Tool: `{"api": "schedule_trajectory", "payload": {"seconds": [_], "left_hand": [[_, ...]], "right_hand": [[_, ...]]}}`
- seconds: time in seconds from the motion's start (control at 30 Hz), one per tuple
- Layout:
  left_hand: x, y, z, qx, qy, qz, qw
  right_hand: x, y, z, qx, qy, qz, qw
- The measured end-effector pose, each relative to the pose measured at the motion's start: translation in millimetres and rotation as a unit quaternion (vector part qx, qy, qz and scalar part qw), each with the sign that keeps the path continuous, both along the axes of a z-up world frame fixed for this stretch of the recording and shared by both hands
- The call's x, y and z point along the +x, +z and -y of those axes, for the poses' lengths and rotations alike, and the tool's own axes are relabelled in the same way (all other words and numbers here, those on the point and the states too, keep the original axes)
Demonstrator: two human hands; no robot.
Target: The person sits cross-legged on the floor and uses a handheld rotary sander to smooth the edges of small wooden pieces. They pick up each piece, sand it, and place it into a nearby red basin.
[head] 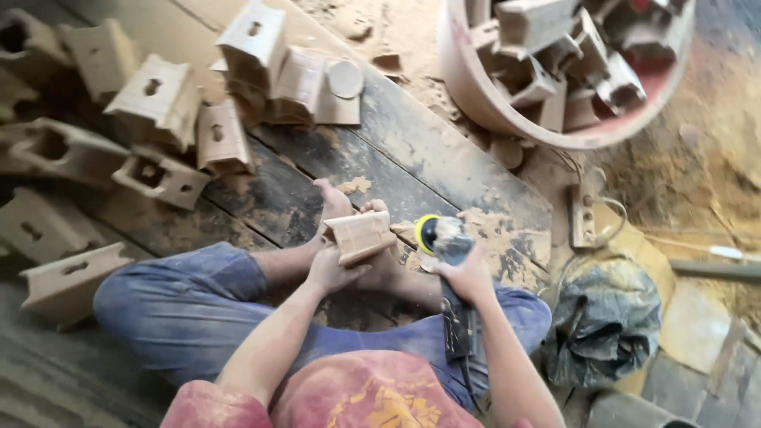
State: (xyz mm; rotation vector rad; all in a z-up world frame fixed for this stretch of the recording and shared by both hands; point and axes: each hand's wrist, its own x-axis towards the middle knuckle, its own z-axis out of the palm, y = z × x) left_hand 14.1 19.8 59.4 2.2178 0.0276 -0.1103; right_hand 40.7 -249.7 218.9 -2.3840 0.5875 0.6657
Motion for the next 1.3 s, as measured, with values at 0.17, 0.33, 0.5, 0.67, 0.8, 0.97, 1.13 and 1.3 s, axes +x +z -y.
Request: {"api": "schedule_trajectory", "payload": {"seconds": [0.17, 0.33, 0.5, 0.67, 0.8, 0.97, 1.13, 1.3], "left_hand": [[-5.1, 14.1, -7.5, -0.351, 0.129, -0.174, 0.911], [-2.2, 29.6, -18.8, -0.543, 0.196, -0.196, 0.793], [36.1, 60.3, -36.8, -0.176, 0.100, -0.201, 0.958], [35.7, 56.7, -19.6, -0.102, 0.080, -0.180, 0.975], [35.3, 49.1, -22.4, -0.082, 0.043, -0.221, 0.971], [37.5, 28.7, -16.9, -0.121, 0.037, -0.194, 0.973], [37.9, 36.2, -16.7, -0.096, 0.030, -0.163, 0.982], [47.8, 39.7, -16.9, -0.133, 0.047, -0.209, 0.968]], "right_hand": [[-15.1, 20.1, 6.5, 0.041, -0.065, 0.049, 0.996], [-19.5, 31.4, -1.8, 0.060, -0.076, 0.072, 0.993], [-14.6, 39.4, -28.0, 0.087, -0.037, 0.036, 0.995], [-4.5, 22.7, -47.7, 0.097, 0.005, 0.031, 0.995], [6.8, 17.6, -71.0, 0.113, 0.068, 0.017, 0.991], [14.3, 9.8, -105.9, 0.110, 0.132, -0.012, 0.985], [16.1, 4.5, -109.2, 0.084, 0.152, -0.040, 0.984], [28.0, 25.0, -71.4, 0.041, 0.054, -0.013, 0.998]]}}
